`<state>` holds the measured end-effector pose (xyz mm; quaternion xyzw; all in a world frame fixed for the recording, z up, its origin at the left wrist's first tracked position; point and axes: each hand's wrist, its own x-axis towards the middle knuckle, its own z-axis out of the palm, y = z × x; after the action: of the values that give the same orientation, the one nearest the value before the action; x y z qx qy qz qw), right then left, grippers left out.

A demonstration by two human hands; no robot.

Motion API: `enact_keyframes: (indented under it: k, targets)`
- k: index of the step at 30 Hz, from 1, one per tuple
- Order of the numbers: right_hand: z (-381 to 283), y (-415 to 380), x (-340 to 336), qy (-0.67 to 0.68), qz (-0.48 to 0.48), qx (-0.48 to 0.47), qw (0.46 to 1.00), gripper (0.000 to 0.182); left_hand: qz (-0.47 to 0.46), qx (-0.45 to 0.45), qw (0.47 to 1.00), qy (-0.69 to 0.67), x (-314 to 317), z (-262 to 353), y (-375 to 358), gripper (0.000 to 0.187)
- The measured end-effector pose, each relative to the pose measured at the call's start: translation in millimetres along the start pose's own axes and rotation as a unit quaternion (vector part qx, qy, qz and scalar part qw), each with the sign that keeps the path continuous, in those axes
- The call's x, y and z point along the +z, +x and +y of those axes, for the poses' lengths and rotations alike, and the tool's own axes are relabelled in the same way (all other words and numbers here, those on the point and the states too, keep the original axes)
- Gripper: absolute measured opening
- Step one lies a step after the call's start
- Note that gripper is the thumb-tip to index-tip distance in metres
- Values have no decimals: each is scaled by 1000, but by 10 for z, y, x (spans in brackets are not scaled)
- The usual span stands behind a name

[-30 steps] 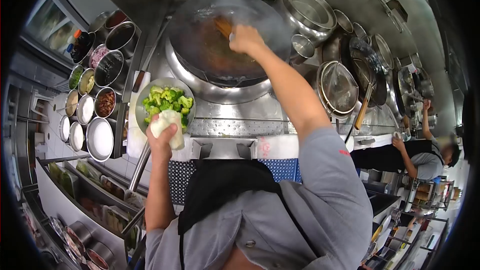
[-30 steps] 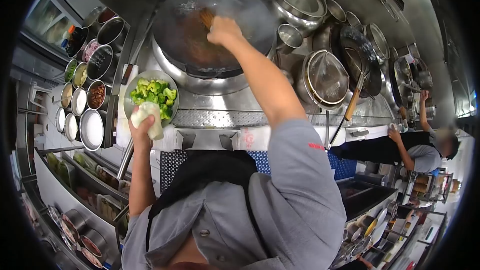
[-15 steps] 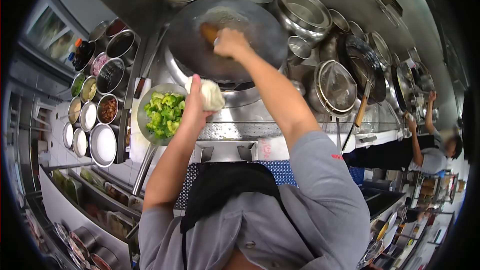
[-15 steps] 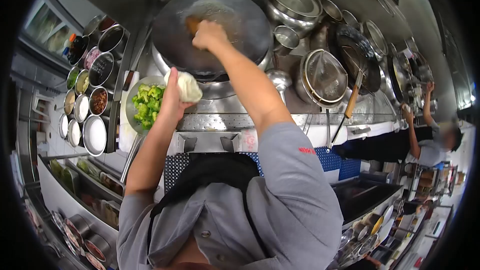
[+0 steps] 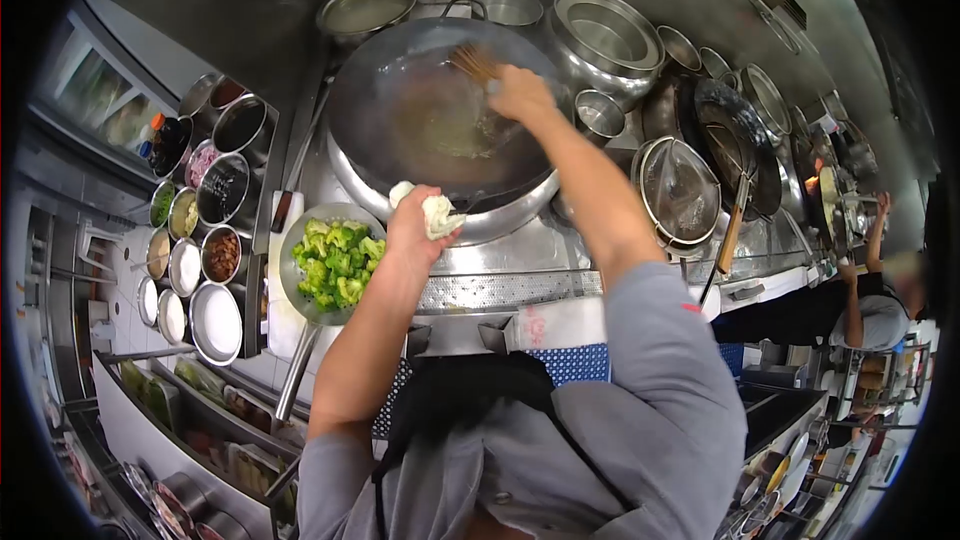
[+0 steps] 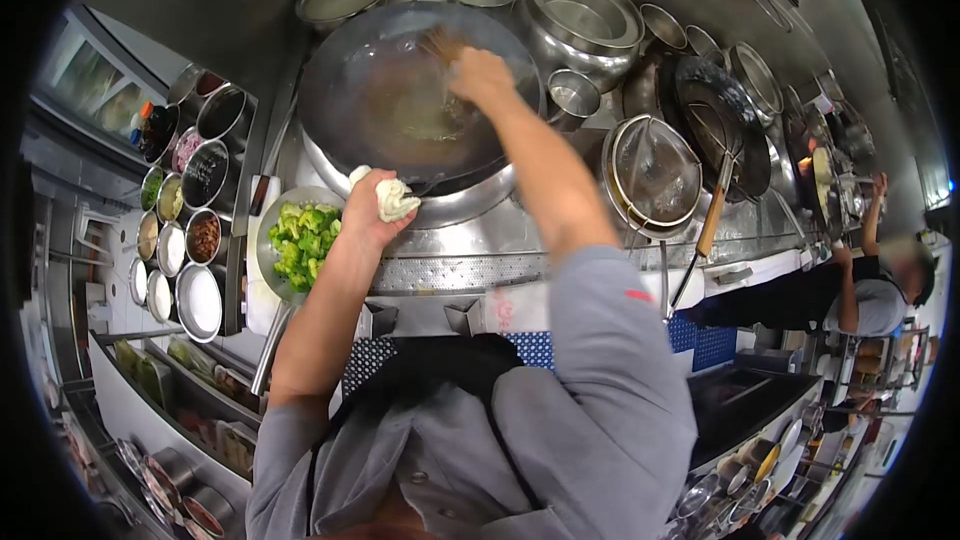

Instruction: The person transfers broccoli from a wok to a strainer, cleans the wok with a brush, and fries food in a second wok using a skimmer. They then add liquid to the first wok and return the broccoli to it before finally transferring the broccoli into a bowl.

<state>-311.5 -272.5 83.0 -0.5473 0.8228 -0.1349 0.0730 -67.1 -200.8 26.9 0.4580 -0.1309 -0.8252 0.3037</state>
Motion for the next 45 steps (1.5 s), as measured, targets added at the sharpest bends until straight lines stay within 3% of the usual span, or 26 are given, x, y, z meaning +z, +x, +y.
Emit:
enact_keyframes:
  k: [4,6,9,11,13,15,16,18,21,25,27,29,33,36,40,45]
  targets:
    - [-792,-144,476,192,10,53,980,41,39,38,998,26,-18,-22,68,14]
    - [-925,-497,199,240,-100,51,964,46,51,79,993,66,-52,-70,-9,15]
    - [-719,-919,-182,218,-220,-49,950,50,38,119,988,90,-31,-10,-252,16]
    - [-435,-1292,-592,188,-287,-75,936,51,37,131,985,106,-135,79,-369,16]
    - [47,-1520,-929,166,-354,-75,917,63,30,126,982,134,-426,245,-418,21]
    - [415,-1739,-1287,112,-278,-38,953,62,47,145,975,160,-497,413,-700,21]
    - [540,-1767,-1443,89,-278,42,956,59,50,166,971,164,-467,485,-812,19]
    - [915,-1746,-1442,127,-154,78,977,53,31,221,952,207,-423,626,-909,19]
    - [733,-1976,-1536,206,-146,129,959,50,33,293,920,260,-269,747,-1016,22]
    - [459,-2227,-865,291,-93,80,949,56,41,346,882,316,-36,796,-1131,25]
    - [112,-2427,-636,227,-58,45,971,62,29,372,871,320,78,815,-1142,25]
    - [-80,-2546,-336,237,-35,-6,971,55,20,416,845,335,154,857,-1074,25]
    - [-227,-2732,-233,311,-4,55,949,63,-3,435,813,387,345,867,-1188,24]
    - [-292,-2812,-342,360,-14,86,929,67,-24,498,767,403,392,727,-1279,26]
    - [-324,-2976,-507,417,-57,115,900,68,-22,567,673,474,135,383,-1479,32]
    - [-362,-3281,-243,475,37,42,878,64,-31,627,653,424,-840,-156,-1244,52]
